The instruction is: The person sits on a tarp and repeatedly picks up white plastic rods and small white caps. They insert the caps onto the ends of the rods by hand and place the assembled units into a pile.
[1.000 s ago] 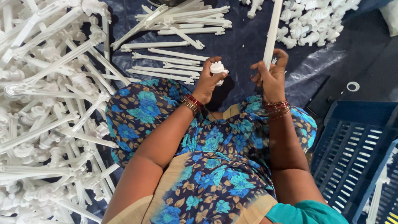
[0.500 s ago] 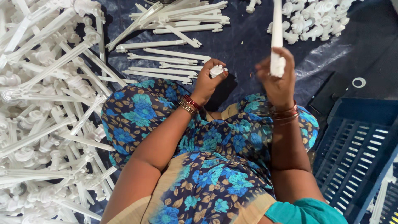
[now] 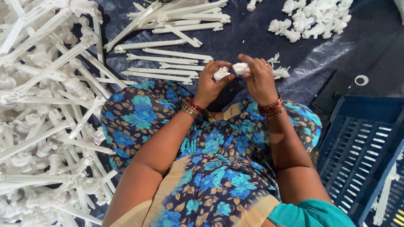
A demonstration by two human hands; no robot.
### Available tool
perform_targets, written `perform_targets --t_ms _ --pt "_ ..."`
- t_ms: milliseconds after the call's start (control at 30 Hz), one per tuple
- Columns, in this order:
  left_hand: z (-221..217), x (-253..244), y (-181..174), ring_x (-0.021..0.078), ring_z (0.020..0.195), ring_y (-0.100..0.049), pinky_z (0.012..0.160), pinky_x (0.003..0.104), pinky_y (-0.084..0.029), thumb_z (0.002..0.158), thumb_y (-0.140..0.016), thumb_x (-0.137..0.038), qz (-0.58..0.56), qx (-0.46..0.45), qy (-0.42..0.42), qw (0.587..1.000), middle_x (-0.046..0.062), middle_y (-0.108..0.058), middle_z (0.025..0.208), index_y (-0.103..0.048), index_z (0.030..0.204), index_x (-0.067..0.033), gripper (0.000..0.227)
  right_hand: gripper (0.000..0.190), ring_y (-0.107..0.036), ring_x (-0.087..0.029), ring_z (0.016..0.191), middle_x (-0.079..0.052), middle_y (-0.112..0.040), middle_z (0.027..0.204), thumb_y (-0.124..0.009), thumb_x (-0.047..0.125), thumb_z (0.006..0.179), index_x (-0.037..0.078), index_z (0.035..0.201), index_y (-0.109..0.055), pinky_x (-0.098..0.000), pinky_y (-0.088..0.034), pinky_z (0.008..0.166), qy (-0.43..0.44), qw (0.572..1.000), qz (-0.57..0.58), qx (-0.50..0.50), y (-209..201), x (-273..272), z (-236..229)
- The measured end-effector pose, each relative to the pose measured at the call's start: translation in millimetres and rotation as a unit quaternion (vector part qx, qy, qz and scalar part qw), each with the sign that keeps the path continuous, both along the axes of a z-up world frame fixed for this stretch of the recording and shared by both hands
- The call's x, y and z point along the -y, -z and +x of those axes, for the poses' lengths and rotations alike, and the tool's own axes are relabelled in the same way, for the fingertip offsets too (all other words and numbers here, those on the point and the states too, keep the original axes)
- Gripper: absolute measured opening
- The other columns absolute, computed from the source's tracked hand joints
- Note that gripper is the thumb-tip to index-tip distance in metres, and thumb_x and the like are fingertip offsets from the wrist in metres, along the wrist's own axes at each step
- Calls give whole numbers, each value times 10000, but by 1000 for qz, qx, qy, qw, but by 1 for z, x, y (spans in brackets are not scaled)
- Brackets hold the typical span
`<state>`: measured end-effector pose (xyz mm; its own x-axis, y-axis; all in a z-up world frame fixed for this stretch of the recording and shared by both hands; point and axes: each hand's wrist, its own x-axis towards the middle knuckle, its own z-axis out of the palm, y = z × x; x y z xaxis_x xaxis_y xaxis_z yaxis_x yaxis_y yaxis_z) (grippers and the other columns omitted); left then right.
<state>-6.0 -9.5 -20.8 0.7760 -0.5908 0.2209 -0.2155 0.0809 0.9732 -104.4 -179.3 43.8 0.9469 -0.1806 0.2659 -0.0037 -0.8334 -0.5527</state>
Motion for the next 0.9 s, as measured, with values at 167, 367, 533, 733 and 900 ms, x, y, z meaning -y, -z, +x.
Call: perform_targets --t_ms 167,367,533,733,900 --pt "0 -2 -6 186 1064 -653 939 331 -532 913 -813 -244 -26 15 0 1000 28 -709 1134 -690 1218 -122 350 283 -602 -293 993 -60 -681 1037 -643 90 964 114 1242 -690 -434 -401 906 -4 999 -39 14 -4 -13 6" --pt "0 -2 -4 202 1078 -659 946 321 -536 963 -763 -207 -18 17 -11 1000 53 -666 1134 -678 1226 -122 288 256 -605 -272 954 -47 -667 987 -653 104 964 135 1212 -708 -430 -387 897 10 998 -57 30 -1 -19 7" --pt "0 -1 -2 233 1048 -622 924 342 -511 989 -724 -194 -9 64 -19 998 77 -643 1110 -655 1212 -83 259 248 -601 -266 920 -41 -666 967 -659 101 967 132 1208 -710 -425 -381 881 14 998 -55 38 3 -23 6" --pt "-2 -3 -4 255 973 -596 854 357 -495 993 -696 -139 -4 68 -18 998 106 -567 1082 -612 1195 -51 236 249 -604 -247 912 -23 -668 962 -672 97 955 139 1198 -709 -417 -380 866 26 995 -83 47 4 -27 6" --pt "-3 -5 -11 258 966 -592 848 362 -485 972 -696 -104 9 82 -29 996 114 -565 1062 -605 1163 -46 219 247 -597 -248 914 -2 -656 941 -677 93 936 167 1167 -721 -408 -387 869 33 994 -91 41 0 -31 6"
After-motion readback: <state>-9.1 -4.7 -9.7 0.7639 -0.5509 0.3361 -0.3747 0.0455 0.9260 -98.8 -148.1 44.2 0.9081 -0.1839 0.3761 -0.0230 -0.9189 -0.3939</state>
